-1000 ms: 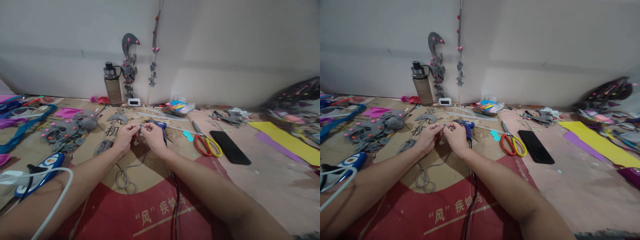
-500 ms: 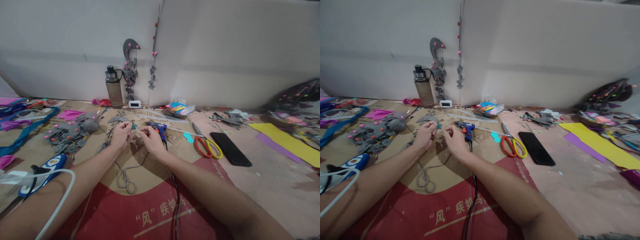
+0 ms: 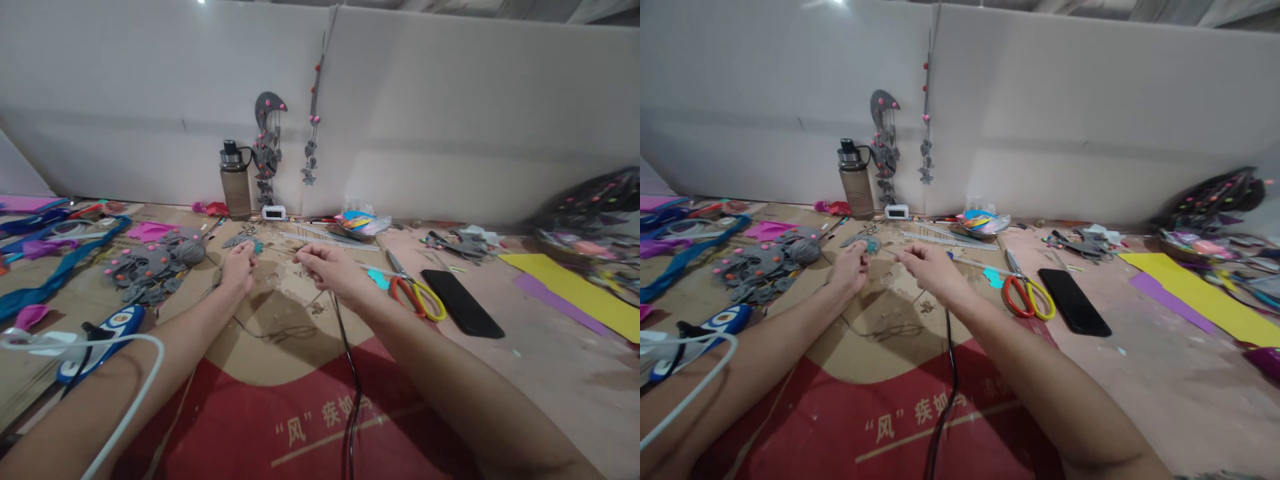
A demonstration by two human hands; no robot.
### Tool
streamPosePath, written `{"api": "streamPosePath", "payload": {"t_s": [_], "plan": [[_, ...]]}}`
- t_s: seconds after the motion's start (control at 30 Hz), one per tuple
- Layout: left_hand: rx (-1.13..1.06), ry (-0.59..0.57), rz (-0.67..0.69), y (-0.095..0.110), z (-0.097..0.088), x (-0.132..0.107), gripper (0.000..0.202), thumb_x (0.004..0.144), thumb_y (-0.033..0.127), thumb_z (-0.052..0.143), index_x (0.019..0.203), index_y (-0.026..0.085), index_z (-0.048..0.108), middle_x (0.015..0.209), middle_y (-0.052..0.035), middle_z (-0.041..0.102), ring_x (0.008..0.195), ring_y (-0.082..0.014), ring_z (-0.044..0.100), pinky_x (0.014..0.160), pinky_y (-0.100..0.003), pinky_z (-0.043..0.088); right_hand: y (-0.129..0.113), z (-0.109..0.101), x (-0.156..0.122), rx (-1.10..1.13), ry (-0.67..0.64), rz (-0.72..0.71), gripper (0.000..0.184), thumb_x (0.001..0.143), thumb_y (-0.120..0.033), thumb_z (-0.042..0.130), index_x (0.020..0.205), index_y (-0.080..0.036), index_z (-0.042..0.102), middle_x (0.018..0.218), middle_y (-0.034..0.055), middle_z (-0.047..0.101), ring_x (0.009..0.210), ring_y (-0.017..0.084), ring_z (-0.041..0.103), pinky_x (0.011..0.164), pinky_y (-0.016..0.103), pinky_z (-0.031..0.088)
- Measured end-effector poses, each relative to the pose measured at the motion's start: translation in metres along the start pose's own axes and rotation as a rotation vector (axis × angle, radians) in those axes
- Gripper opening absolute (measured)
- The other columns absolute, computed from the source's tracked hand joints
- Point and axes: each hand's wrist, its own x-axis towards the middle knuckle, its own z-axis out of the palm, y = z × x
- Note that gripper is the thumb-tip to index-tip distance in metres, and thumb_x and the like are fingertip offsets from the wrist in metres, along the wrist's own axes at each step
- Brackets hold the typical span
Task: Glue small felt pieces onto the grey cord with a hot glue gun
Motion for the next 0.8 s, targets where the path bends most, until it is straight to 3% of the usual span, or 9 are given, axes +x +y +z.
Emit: {"api": "streamPosePath", "payload": {"t_s": [0.17,0.27,0.4,0.5,0.57,0.67,0.8], "plan": [[0.018,-0.019,-0.002,0.001,0.0,-0.001,0.016,0.064,0.026,0.062,0.067,0.017,0.049,0.041,0.0085,0.04,0.034,-0.0042,0.028,0.037,-0.018,0.01,-0.037,-0.023,-0.023,0.018,-0.131,-0.055,0.024,0.08,-0.041,0.054,0.08,-0.018,0.061,0.054,-0.0072,0.035,0.044,0.004,0.027,0.04,0.017,0.022],[0.046,-0.049,0.004,0.003,0.0,-0.004,0.017,0.064,0.027,0.062,0.066,0.017,0.048,0.041,0.0079,0.041,0.035,-0.0042,0.029,0.037,-0.018,0.011,-0.039,-0.021,-0.031,-0.064,-0.274,-0.078,0.021,0.081,-0.037,0.053,0.082,-0.019,0.063,0.055,-0.0067,0.039,0.044,0.005,0.031,0.04,0.016,0.025],[0.065,-0.07,0.015,0.004,0.001,-0.006,0.017,0.065,0.028,0.061,0.066,0.017,0.048,0.04,0.0084,0.04,0.034,-0.0041,0.027,0.036,-0.018,0.011,-0.003,0.013,-0.032,-0.19,-0.494,-0.131,0.017,0.082,-0.027,0.051,0.081,-0.019,0.066,0.061,-0.0045,0.053,0.049,0.006,0.042,0.044,0.016,0.032],[0.07,-0.083,0.01,0.004,0.002,-0.007,0.018,0.064,0.029,0.062,0.069,0.017,0.05,0.039,0.009,0.04,0.033,-0.0043,0.027,0.036,-0.018,0.01,0.036,0.046,-0.032,-0.248,-0.364,-0.202,0.021,0.085,-0.022,0.045,0.083,-0.018,0.066,0.07,-0.0013,0.061,0.061,0.009,0.052,0.056,0.019,0.04],[0.076,-0.099,0.009,0.004,0.002,-0.008,0.019,0.064,0.03,0.063,0.068,0.017,0.05,0.038,0.009,0.04,0.033,-0.0045,0.028,0.035,-0.018,0.011,0.053,0.061,-0.033,-0.34,-0.331,-0.337,0.019,0.085,-0.022,0.047,0.086,-0.017,0.065,0.079,0.0017,0.065,0.073,0.011,0.056,0.068,0.021,0.042],[0.082,-0.105,0.021,0.004,0.002,-0.008,0.019,0.064,0.029,0.063,0.068,0.017,0.05,0.037,0.0086,0.04,0.032,-0.0044,0.027,0.035,-0.018,0.012,0.062,0.067,-0.036,-0.458,-0.387,-0.457,0.019,0.086,-0.022,0.047,0.089,-0.017,0.065,0.084,0.0036,0.066,0.077,0.011,0.057,0.071,0.021,0.042],[0.099,-0.124,0.023,0.002,0.0,-0.007,0.018,0.065,0.03,0.063,0.069,0.017,0.052,0.037,0.008,0.04,0.032,-0.0045,0.027,0.035,-0.018,0.012,0.058,0.067,-0.039,-0.618,-0.392,-0.492,0.016,0.085,-0.021,0.048,0.088,-0.017,0.063,0.084,0.0034,0.066,0.077,0.012,0.056,0.069,0.021,0.04]]}}
